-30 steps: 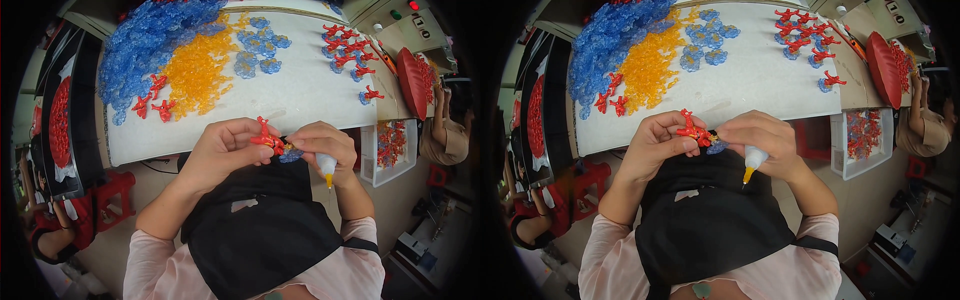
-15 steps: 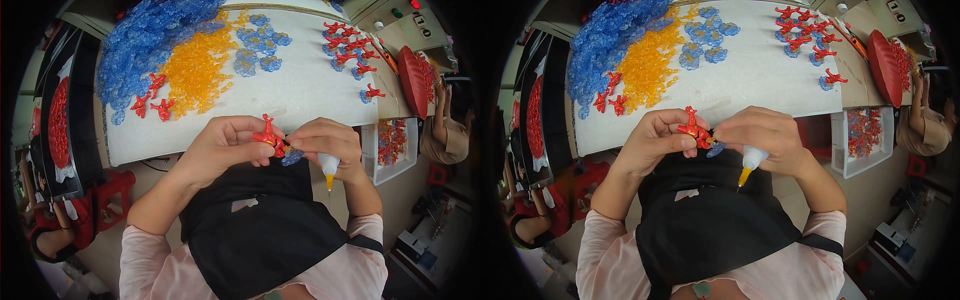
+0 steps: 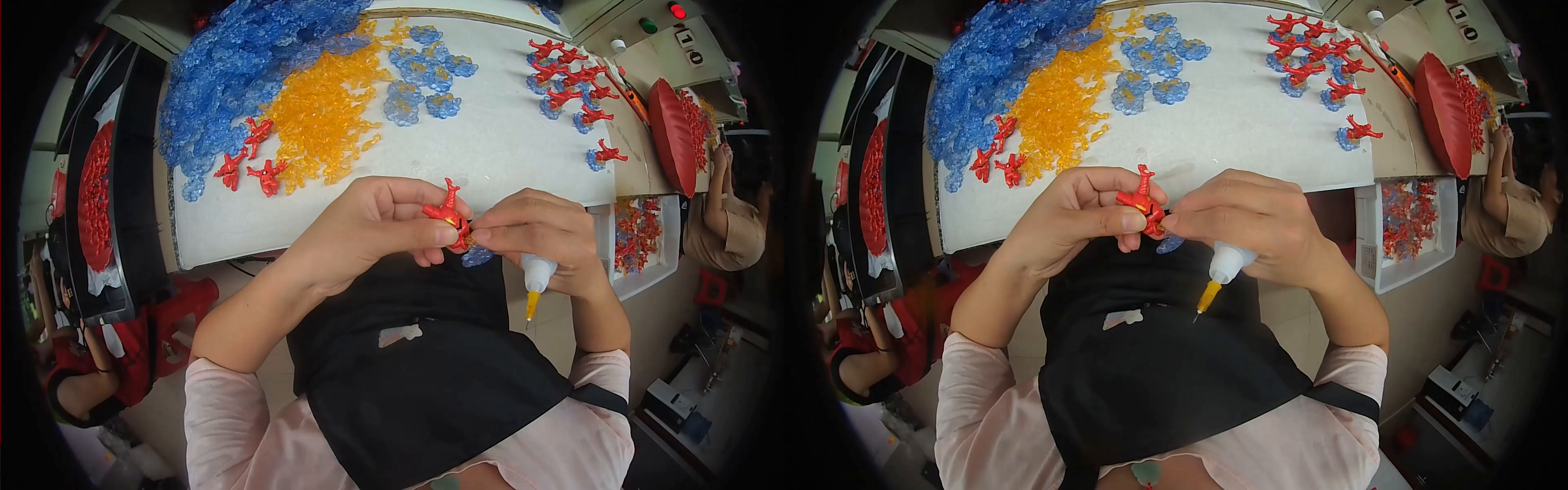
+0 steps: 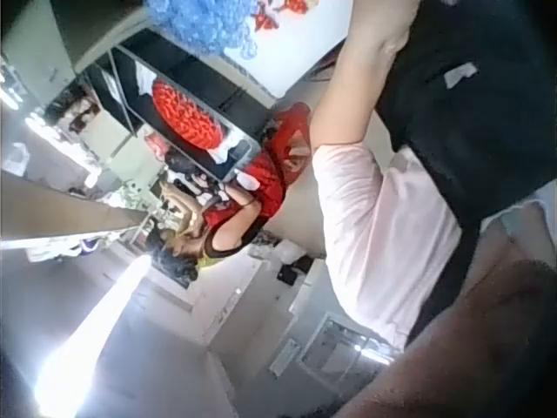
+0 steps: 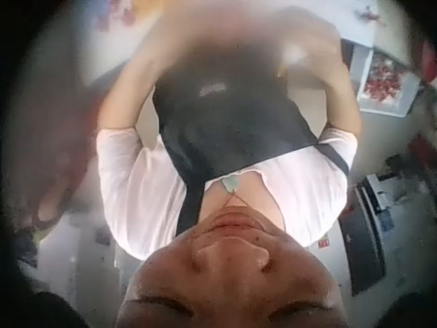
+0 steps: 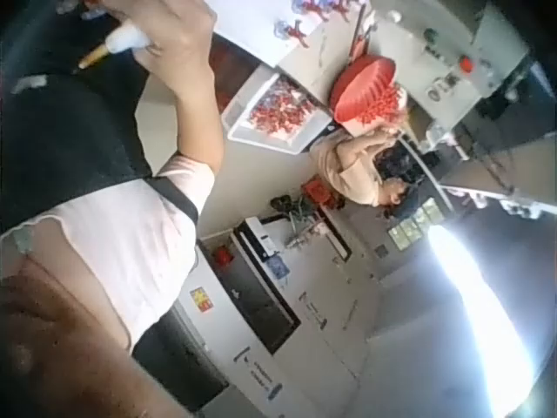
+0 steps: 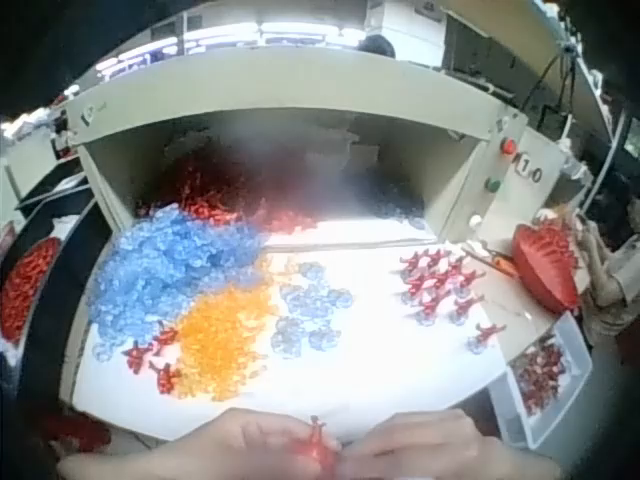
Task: The person assembles small red toy figures onto blue plastic bases by applying glue from a bottle to the bases, then pressing the figures onto the glued bases.
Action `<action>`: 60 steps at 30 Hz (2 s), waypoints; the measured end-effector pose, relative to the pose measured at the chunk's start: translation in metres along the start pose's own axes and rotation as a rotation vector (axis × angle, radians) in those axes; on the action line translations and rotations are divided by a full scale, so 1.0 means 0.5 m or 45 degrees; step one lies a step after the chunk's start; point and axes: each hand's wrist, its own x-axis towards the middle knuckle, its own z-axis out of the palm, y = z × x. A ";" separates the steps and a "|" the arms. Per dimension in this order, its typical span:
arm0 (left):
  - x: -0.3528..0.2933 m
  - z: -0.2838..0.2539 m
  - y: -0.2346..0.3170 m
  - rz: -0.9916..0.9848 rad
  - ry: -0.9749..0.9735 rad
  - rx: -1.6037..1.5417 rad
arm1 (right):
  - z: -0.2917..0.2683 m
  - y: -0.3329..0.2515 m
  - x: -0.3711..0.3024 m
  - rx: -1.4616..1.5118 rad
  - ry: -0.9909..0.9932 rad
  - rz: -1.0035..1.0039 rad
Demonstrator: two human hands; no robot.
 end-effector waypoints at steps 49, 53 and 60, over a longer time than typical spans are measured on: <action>0.034 0.022 0.034 -0.083 -0.030 0.148 | -0.022 -0.004 -0.004 0.012 0.017 0.236; 0.039 0.022 0.031 -0.081 -0.027 0.181 | -0.019 -0.002 -0.009 0.029 0.059 0.253; 0.041 0.025 0.030 -0.096 -0.034 0.174 | -0.019 -0.001 -0.014 0.018 0.049 0.254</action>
